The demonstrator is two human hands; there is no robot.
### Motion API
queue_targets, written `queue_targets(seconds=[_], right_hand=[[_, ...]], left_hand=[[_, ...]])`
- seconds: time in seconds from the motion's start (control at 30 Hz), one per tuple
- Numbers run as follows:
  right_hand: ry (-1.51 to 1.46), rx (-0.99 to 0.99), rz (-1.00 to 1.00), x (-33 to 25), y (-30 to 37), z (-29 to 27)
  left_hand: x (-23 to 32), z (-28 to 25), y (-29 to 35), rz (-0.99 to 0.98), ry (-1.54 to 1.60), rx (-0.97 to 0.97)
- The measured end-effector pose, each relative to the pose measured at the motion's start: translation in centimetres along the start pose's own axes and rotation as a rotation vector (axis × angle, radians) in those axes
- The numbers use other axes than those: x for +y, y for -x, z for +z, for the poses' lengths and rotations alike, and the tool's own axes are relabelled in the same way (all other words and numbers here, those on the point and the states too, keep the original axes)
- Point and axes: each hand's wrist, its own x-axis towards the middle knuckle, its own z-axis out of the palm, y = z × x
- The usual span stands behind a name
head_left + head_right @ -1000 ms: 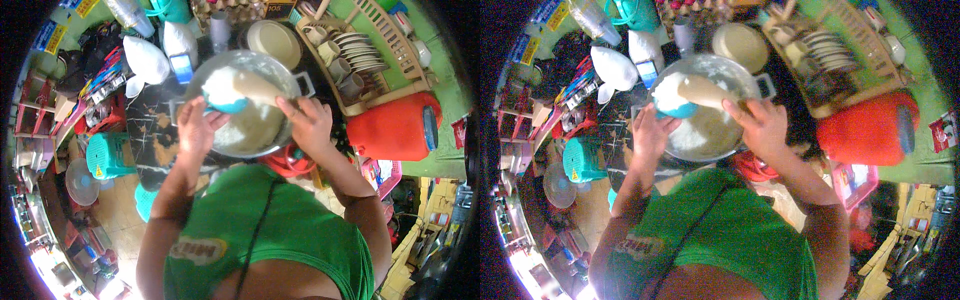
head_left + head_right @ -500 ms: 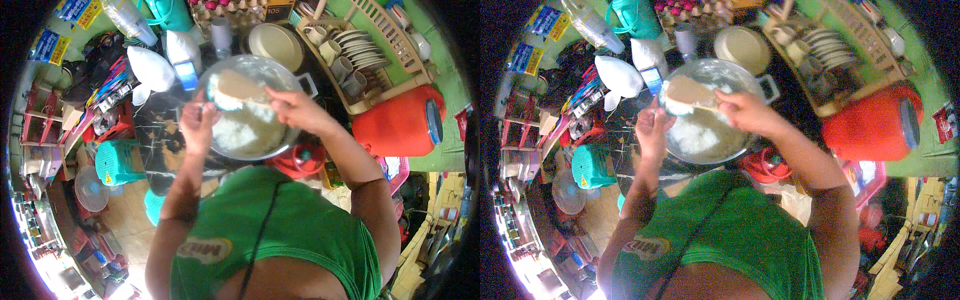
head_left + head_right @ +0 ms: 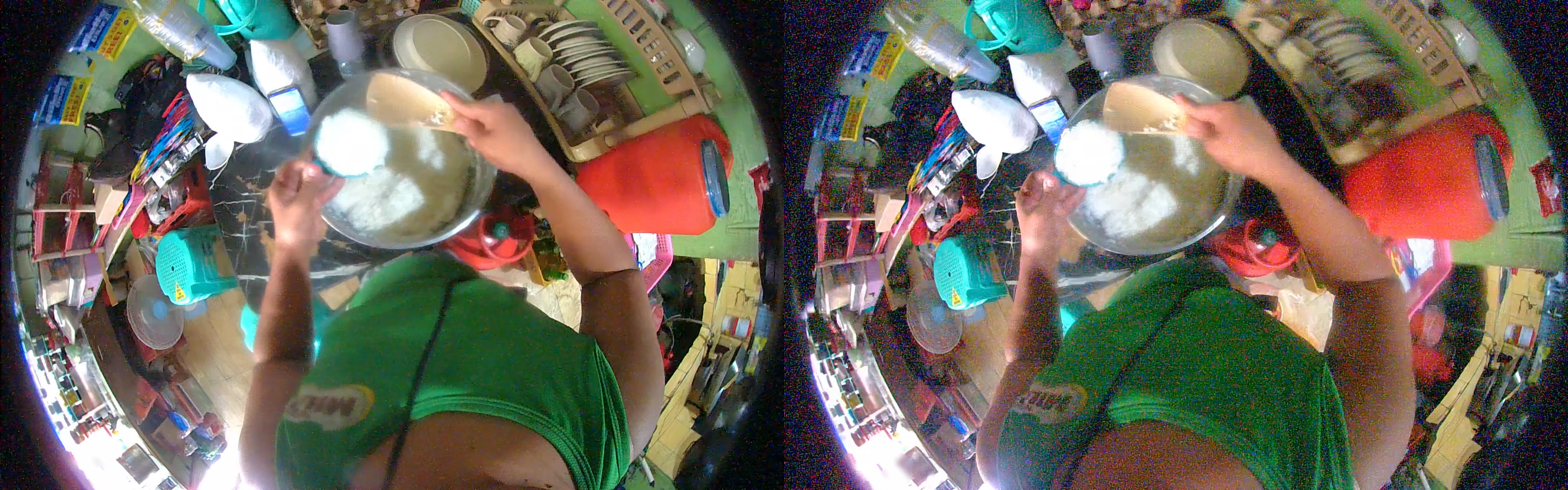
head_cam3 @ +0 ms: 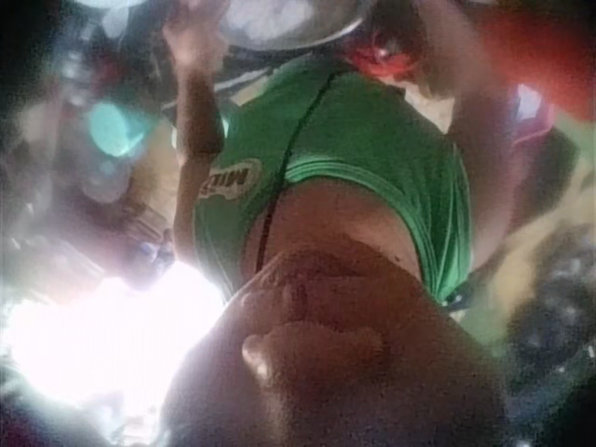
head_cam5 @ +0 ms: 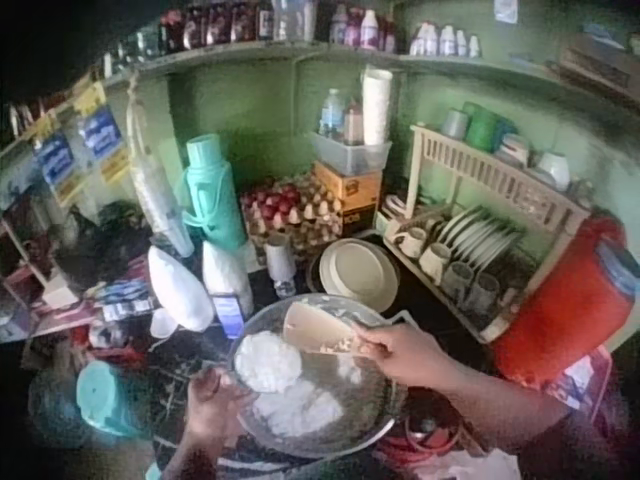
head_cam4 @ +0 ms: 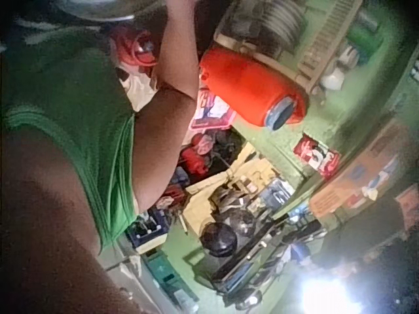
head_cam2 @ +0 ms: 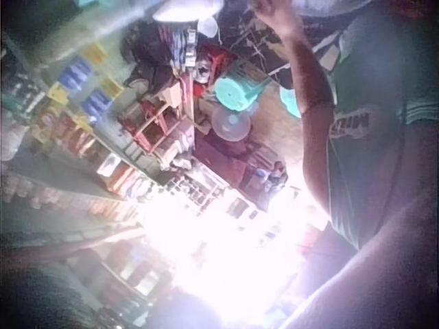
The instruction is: The person scoops cooked white rice from a large metal bowl into small plastic bags using a green plastic scoop. They then tie the bags closed and place them on the table.
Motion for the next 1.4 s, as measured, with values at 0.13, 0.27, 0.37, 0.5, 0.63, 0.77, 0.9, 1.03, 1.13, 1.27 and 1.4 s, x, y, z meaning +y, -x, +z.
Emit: queue_targets(seconds=[0.13, 0.27, 0.37, 0.5, 0.63, 0.77, 0.9, 1.03, 1.13, 1.27, 1.4], right_hand=[[0.417, 0.04, 0.032, -0.6, 0.5, 0.4], [0.758, -0.128, 0.188, -1.0, 0.8, -0.4], [0.971, -0.118, -0.056, -0.1, 0.8, 0.4], [1.07, -0.105, -0.195, 1.7, -1.2, 3.0], [1.097, -0.207, -0.241, 1.4, -1.7, 3.7], [1.014, -0.255, -0.176, 1.0, -2.0, 3.1], [0.939, -0.143, -0.261, 1.0, -2.0, 2.9], [0.925, -0.182, -0.263, 0.4, -3.0, 3.5], [0.972, -0.169, -0.317, -0.1, -4.0, 4.2], [0.985, -0.248, -0.288, -3.9, -6.0, 4.0], [0.81, -0.095, -0.444, -6.7, -10.0, 4.8]], left_hand=[[-0.7, -0.3, -0.1, -0.106, 0.164, 0.041], [-0.1, -0.2, 0.1, -0.14, 0.115, -0.007], [1.0, 0.1, -1.1, -0.185, -0.21, -0.145], [-0.2, 2.3, -3.7, -0.233, -0.683, -0.382], [-4.4, 1.9, -6.1, 0.034, -1.177, -0.674], [-5.5, 2.6, -8.4, 0.029, -1.522, -0.702], [-6.9, 1.7, -8.6, 0.099, -1.791, -0.666], [-6.3, 1.1, -7.6, 0.059, -1.788, -0.512], [-3.3, 2.4, -5.4, 0.069, -1.664, -0.347], [0.9, 2.8, -1.2, 0.205, -1.479, -0.186], [4.2, 0.9, 4.5, 0.286, -1.177, -0.002]])
